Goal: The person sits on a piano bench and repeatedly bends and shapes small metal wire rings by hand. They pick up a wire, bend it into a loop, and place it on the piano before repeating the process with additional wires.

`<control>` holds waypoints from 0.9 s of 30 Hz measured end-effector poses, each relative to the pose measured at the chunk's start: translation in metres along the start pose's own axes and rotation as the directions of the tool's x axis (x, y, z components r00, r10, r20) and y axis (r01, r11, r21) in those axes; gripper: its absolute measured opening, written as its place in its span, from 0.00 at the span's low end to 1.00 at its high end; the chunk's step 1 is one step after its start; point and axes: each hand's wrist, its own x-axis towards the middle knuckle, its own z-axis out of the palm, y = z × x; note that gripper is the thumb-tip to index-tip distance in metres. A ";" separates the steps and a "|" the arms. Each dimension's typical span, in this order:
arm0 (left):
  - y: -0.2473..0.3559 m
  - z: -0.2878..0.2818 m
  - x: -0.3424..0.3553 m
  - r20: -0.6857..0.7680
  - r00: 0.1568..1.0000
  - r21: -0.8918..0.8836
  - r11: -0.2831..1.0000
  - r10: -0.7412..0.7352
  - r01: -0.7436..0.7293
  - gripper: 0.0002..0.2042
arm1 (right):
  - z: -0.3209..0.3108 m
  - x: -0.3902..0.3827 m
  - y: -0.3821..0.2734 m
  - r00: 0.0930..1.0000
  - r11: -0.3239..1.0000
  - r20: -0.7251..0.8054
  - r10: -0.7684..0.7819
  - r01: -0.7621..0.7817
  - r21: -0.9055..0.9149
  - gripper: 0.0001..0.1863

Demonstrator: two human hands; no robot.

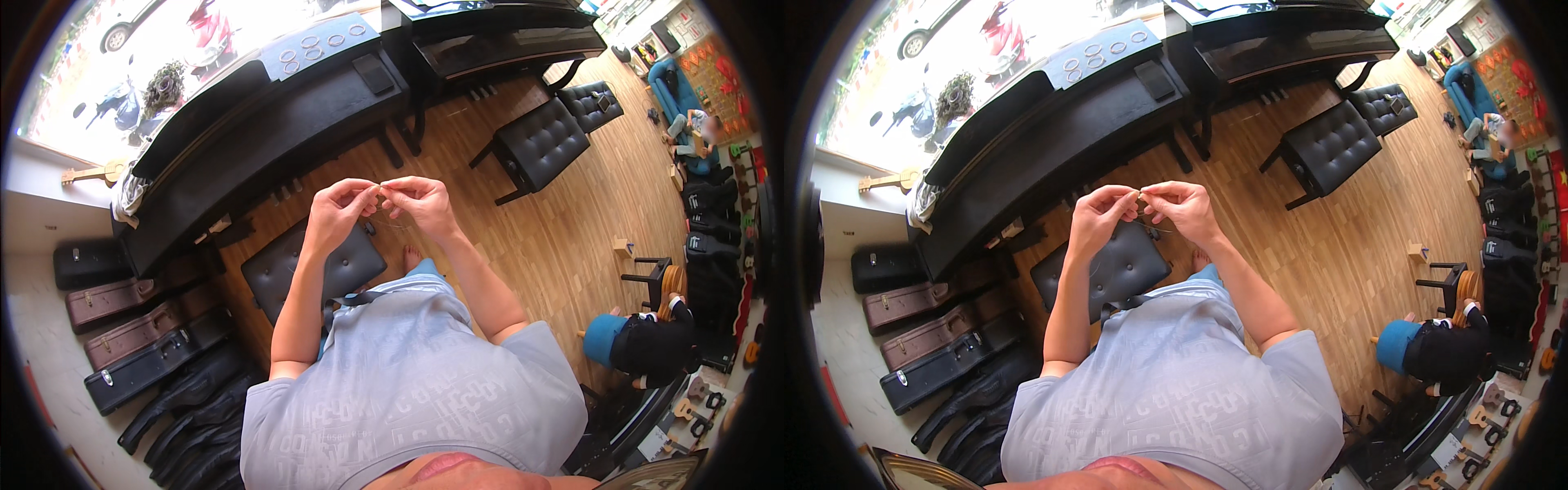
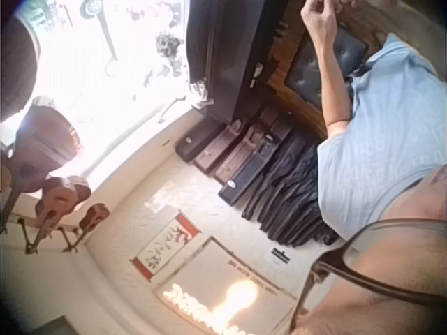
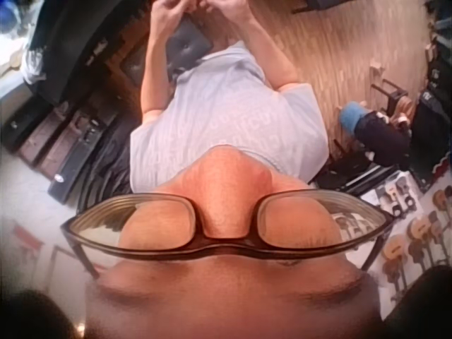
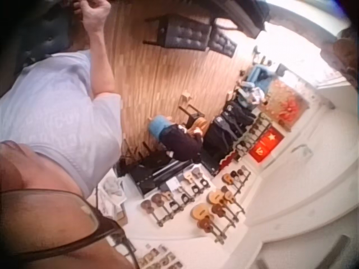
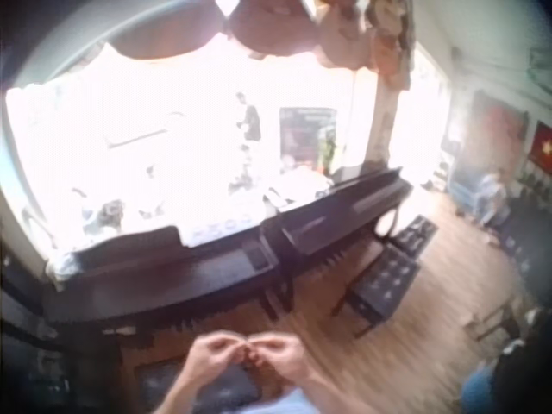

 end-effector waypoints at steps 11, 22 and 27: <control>-0.004 0.001 0.002 0.126 0.974 -0.158 0.966 -0.186 0.205 0.08 | -0.008 -0.003 -0.012 0.994 0.984 0.019 0.107 -0.103 -0.144 0.12; -0.015 0.002 0.002 0.018 0.998 0.129 0.989 0.068 -0.070 0.07 | -0.017 -0.008 -0.029 0.933 0.942 0.182 0.311 -0.328 0.069 0.14; -0.009 -0.002 0.003 0.158 0.987 -0.095 0.995 -0.025 0.041 0.07 | -0.026 -0.004 -0.022 0.874 0.904 0.347 0.342 -0.406 0.133 0.13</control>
